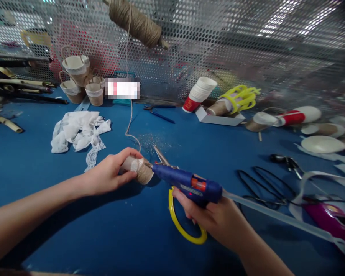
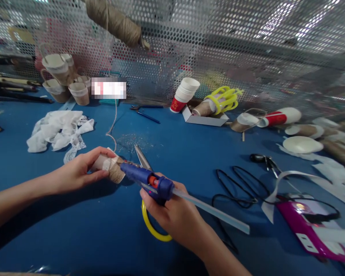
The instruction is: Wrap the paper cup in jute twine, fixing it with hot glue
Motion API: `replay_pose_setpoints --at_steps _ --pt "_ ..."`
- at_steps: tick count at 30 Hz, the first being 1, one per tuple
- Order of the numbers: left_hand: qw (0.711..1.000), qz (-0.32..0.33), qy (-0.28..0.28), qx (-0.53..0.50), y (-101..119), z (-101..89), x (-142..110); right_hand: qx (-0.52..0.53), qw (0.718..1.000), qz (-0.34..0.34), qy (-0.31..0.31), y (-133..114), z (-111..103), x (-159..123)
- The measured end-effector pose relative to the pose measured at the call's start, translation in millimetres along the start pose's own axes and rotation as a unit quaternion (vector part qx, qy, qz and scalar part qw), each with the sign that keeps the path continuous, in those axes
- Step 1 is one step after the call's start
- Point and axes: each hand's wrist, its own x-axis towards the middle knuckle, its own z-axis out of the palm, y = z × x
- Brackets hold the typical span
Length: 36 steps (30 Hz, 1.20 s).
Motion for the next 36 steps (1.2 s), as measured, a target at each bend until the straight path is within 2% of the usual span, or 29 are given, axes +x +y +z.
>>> replay_pose_setpoints --at_steps 12,17,19,21,25,29,33,36 --pt "1.0 -0.012 -0.007 0.003 2 2.5 -2 -0.131 0.989 -0.066 0.032 -17 -3 0" --pt "1.0 -0.009 -0.01 0.025 3 1.9 -2 -0.11 0.988 -0.111 0.004 -21 -5 1" --pt "0.999 -0.004 -0.012 0.03 3 1.5 -2 -0.129 0.985 -0.114 0.031 -22 -5 1" --pt "0.999 0.001 -0.013 0.033 3 1.3 -2 -0.141 0.982 -0.113 0.046 -22 -5 1" --pt "0.999 0.0 -0.005 0.053 4 1.1 -2 -0.088 0.99 -0.105 -0.017 -26 -7 1" --pt "0.999 -0.005 -0.007 0.04 4 1.1 -2 -0.072 0.992 -0.1 0.008 -29 -7 3" --pt "0.999 -0.003 -0.006 0.053 5 1.3 -3 -0.055 0.994 -0.089 -0.024 -28 -6 2" --pt "0.999 -0.001 -0.004 0.05 6 1.4 -3 -0.059 0.994 -0.089 -0.012 -28 -7 3"
